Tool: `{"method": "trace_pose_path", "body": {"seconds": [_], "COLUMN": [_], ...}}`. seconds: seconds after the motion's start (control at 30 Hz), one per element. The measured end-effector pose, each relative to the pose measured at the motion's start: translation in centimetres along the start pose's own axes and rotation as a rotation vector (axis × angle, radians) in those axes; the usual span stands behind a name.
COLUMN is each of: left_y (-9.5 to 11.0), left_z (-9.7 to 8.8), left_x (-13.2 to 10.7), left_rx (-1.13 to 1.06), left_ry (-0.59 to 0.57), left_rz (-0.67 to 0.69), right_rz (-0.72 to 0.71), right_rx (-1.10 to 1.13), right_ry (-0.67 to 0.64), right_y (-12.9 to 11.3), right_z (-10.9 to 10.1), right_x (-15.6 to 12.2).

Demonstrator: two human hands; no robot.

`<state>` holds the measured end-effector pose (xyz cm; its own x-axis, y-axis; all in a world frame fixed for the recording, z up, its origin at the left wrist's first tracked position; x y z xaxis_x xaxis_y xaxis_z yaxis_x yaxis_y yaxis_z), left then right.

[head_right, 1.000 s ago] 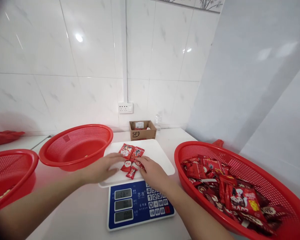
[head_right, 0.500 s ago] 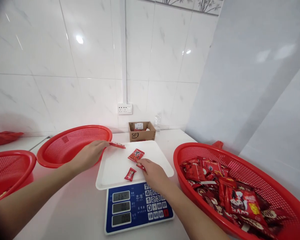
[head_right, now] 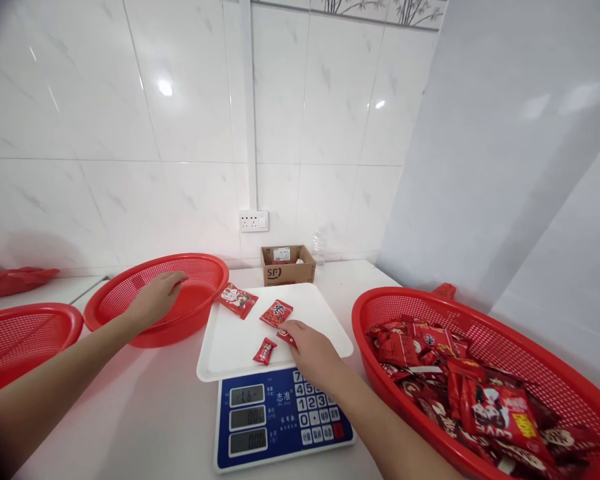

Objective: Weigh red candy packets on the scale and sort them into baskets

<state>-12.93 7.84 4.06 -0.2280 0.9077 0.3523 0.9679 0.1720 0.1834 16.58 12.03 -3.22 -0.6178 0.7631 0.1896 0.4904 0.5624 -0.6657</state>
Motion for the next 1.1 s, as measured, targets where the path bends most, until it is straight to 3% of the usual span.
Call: {"method": "trace_pose_path", "body": {"seconds": [0.1,0.3,0.4,0.47,0.57,0.73,0.83,0.93,1.1], "left_y": [3.6,15.8,18.1,18.0,15.8,7.8,4.0,4.1,8.2], "left_z": [1.4,6.0,7.1,7.4,6.5,2.8,1.9,3.1,6.2], "left_x": [-1.4,-6.9,-7.4,-6.8,-5.2,-1.1,0.6,0.8,0.4], "left_rx": [-0.016,-0.165,-0.124,-0.093,-0.039,0.139,0.237,0.255,0.252], "left_ry": [-0.050,-0.262,-0.256,-0.247,-0.214,-0.086,-0.079,-0.147,-0.220], "left_rz": [0.136,0.665,0.740,0.728,0.659,0.377,0.262,0.338,0.500], "right_rz": [0.003,-0.014,-0.035,-0.043,-0.034,-0.003,0.005,0.021,0.029], "right_rx": [0.002,0.030,0.047,0.049,0.051,0.036,0.031,0.029,0.037], "right_ry": [-0.002,0.008,-0.002,-0.009,-0.014,-0.021,-0.025,-0.024,-0.018], "right_y": [-0.2,-0.3,-0.3,-0.3,-0.2,0.1,-0.1,-0.2,-0.3], "right_z": [0.0,0.0,0.1,0.1,0.1,0.1,0.0,0.0,0.0], "right_x": [-0.1,0.0,0.0,0.0,0.0,-0.1,-0.1,-0.2,-0.2]}}
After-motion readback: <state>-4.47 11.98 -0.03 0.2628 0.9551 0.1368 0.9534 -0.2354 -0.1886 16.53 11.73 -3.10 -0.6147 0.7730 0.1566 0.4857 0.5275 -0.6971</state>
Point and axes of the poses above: each hand's wrist, its own x-axis towards the middle knuckle, its own z-axis out of the palm, y = z × x, the point moved 7 cm from there along x, towards the middle knuckle, and after that the axes turned 11 degrees about x, right-handed, at the moved point
